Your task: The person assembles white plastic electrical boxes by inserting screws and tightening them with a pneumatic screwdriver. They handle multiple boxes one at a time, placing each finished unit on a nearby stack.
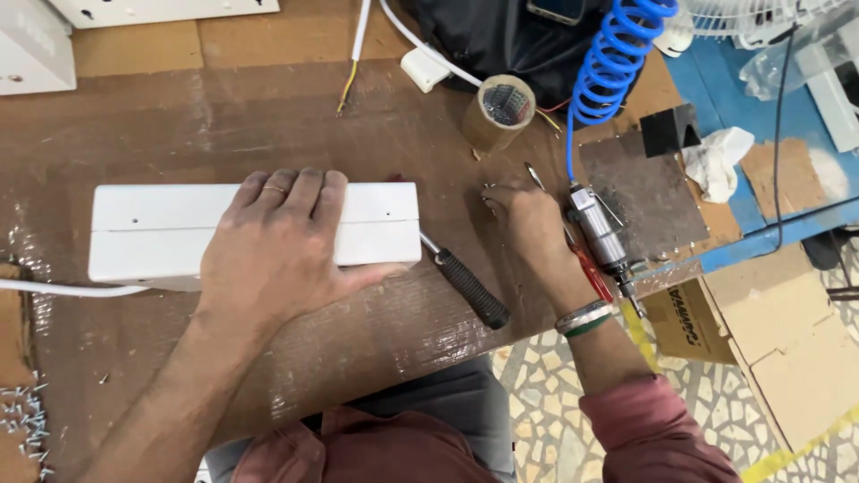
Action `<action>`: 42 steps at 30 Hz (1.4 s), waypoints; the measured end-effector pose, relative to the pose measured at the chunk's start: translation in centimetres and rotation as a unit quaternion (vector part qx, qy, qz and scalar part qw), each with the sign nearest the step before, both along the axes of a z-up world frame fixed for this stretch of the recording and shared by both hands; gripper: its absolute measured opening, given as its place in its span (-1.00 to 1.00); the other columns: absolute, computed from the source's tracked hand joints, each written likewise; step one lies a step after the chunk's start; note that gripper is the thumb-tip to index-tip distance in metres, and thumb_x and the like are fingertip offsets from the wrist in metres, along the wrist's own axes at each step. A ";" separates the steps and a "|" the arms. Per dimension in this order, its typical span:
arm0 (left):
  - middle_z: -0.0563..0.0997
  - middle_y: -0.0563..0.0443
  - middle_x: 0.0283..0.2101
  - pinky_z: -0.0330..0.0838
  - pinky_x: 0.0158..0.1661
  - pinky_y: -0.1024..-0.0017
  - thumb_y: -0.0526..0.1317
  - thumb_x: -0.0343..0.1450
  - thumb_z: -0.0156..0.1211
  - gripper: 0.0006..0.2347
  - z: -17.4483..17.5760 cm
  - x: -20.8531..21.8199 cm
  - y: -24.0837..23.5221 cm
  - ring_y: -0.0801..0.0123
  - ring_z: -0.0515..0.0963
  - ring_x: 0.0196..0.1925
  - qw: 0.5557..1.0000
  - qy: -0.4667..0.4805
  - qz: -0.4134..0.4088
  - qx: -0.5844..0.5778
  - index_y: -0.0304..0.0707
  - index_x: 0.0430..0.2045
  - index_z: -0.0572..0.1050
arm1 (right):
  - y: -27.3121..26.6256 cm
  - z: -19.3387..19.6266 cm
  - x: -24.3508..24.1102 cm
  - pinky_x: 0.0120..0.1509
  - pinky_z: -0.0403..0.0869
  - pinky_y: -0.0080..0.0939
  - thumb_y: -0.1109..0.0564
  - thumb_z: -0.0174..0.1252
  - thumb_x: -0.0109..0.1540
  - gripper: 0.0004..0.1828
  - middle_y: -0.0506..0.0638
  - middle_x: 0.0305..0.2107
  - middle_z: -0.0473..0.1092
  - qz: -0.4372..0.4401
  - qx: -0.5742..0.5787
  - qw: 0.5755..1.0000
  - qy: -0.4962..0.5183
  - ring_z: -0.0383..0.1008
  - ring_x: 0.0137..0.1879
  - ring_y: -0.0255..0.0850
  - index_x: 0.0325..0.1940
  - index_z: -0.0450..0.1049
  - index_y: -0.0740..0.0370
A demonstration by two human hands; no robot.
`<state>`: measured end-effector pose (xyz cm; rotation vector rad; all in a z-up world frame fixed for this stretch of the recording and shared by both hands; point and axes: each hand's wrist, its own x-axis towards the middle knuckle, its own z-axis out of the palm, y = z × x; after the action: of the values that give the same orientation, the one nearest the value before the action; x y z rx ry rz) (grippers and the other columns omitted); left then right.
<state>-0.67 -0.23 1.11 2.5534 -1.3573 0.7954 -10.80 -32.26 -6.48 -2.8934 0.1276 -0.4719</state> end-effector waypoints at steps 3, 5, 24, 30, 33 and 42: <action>0.69 -0.21 -0.09 0.60 0.02 0.20 0.63 0.30 0.04 -0.11 0.2 -0.1 0.0 0.14 0.73 -0.14 1.000 0.012 -0.003 -0.012 -0.41 -0.12 0.55 | -0.4 -0.2 0.2 -0.15 0.49 -0.06 0.20 0.22 0.16 -0.85 0.02 -0.23 0.55 0.023 -0.031 0.999 0.005 0.54 -0.20 0.01 -0.20 0.63 0.18; 0.70 -0.22 -0.09 0.60 0.02 0.20 0.63 0.31 0.04 -0.12 0.2 0.0 -0.1 0.12 0.73 -0.14 1.000 0.010 -0.002 -0.016 -0.41 -0.13 0.54 | -0.8 -0.4 0.6 -0.18 0.49 -0.06 0.19 0.21 0.17 -0.87 0.02 -0.25 0.54 0.036 -0.051 0.998 0.008 0.53 -0.22 0.01 -0.22 0.62 0.17; 0.64 -0.26 -0.22 0.49 0.01 0.24 0.59 0.28 0.17 -0.11 -0.2 0.1 0.3 0.08 0.66 -0.26 0.997 0.051 -0.012 -0.049 -0.51 -0.11 0.57 | 10.9 11.9 2.4 -0.20 0.23 -0.42 0.29 0.20 0.30 -0.91 -0.07 -0.27 0.33 0.164 0.371 0.910 0.088 0.22 -0.29 -0.38 -0.12 0.55 0.35; 0.67 -0.29 -0.14 0.52 0.02 0.23 0.67 0.28 0.07 -0.04 -1.1 0.5 0.2 0.09 0.70 -0.18 0.998 0.043 -0.015 -0.031 -0.48 -0.07 0.58 | 11.1 11.6 2.7 -0.22 0.19 -0.40 0.27 0.26 0.26 -0.89 -0.08 -0.32 0.29 0.164 0.337 0.923 0.089 0.18 -0.28 -0.36 -0.12 0.59 0.31; 0.67 -0.29 -0.14 0.52 0.03 0.23 0.69 0.29 0.03 -0.03 -1.2 0.6 0.2 0.09 0.69 -0.18 0.999 0.043 -0.013 -0.022 -0.47 -0.06 0.58 | 11.8 12.4 2.6 -0.28 0.21 -0.40 0.29 0.29 0.24 -0.88 -0.06 -0.33 0.31 0.162 0.292 0.939 0.076 0.20 -0.33 -0.36 -0.15 0.59 0.34; 0.66 -0.25 -0.19 0.48 0.02 0.23 0.63 0.31 0.10 -0.09 -0.7 0.3 0.4 0.11 0.66 -0.21 0.997 0.054 -0.017 -0.049 -0.47 -0.11 0.59 | 13.5 14.9 2.3 -0.28 0.39 -0.24 0.34 0.31 0.18 -0.86 0.01 -0.25 0.47 0.231 0.041 0.972 0.000 0.42 -0.33 -0.19 -0.18 0.58 0.34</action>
<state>-0.37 0.19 0.37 2.4534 -1.2933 0.6883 -8.52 -18.81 8.42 -2.7131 -0.5048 -0.3681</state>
